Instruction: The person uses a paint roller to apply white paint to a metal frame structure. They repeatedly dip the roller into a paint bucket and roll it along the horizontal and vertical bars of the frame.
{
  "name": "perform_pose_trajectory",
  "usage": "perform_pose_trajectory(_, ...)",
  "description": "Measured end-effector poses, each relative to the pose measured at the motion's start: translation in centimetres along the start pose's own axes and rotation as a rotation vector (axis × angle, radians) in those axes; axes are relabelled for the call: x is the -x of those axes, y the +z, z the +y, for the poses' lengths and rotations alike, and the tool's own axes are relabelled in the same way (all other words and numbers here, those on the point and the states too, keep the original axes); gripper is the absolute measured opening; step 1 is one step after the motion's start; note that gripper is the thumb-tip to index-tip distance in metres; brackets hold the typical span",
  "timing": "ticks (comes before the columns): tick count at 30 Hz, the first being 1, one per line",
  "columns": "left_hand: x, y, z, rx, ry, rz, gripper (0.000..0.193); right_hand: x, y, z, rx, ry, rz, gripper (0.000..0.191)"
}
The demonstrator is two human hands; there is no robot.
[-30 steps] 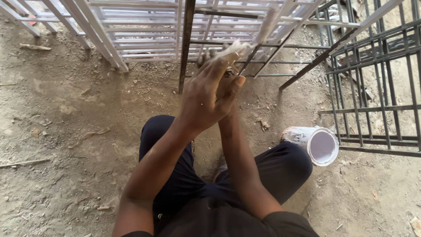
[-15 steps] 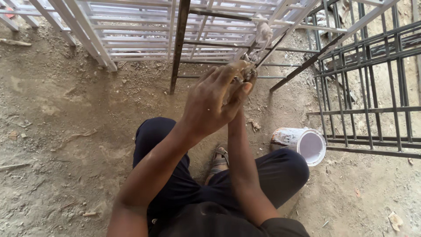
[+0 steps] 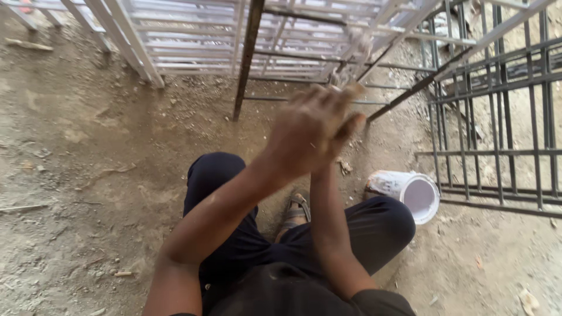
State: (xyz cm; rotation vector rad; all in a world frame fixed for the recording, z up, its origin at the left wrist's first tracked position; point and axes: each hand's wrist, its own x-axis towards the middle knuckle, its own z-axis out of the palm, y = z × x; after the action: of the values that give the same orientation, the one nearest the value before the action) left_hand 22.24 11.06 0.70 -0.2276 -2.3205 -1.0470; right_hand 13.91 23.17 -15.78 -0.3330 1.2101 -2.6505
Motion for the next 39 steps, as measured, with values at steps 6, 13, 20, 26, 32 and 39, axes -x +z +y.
perform_pose_trajectory(6, -2.2, -0.8, 1.8, -0.047, 0.141, -0.044, 0.037, 1.0, 0.7, 0.7, 0.024, 0.058, 0.144, 0.036)
perform_pose_trajectory(13, 0.0, -1.8, -1.0, -0.106, -0.064, -0.154, 0.039, 0.6, -1.6, 3.5, -0.102, 0.061, 0.267, 0.035)
perform_pose_trajectory(20, 0.1, -1.7, -4.4, -0.250, -0.208, -0.289, 0.038, 1.6, -1.3, 5.1, -0.001, -0.036, 0.466, 0.029)
perform_pose_trajectory(26, -0.1, -1.4, -3.2, -0.192, -0.236, -0.351, 0.043, 1.7, -1.8, 4.6, 0.095, 0.081, 0.500, 0.034)
perform_pose_trajectory(32, -1.1, -1.0, -2.0, -0.248, -0.136, -0.393, 0.049, 1.1, -3.1, 3.1, 0.080, 0.192, 0.461, 0.037)
perform_pose_trajectory(39, -0.6, 0.7, -2.5, -0.131, -0.082, -0.476, 0.036, -1.4, -3.2, -0.5, 0.075, 0.096, 0.273, 0.043)
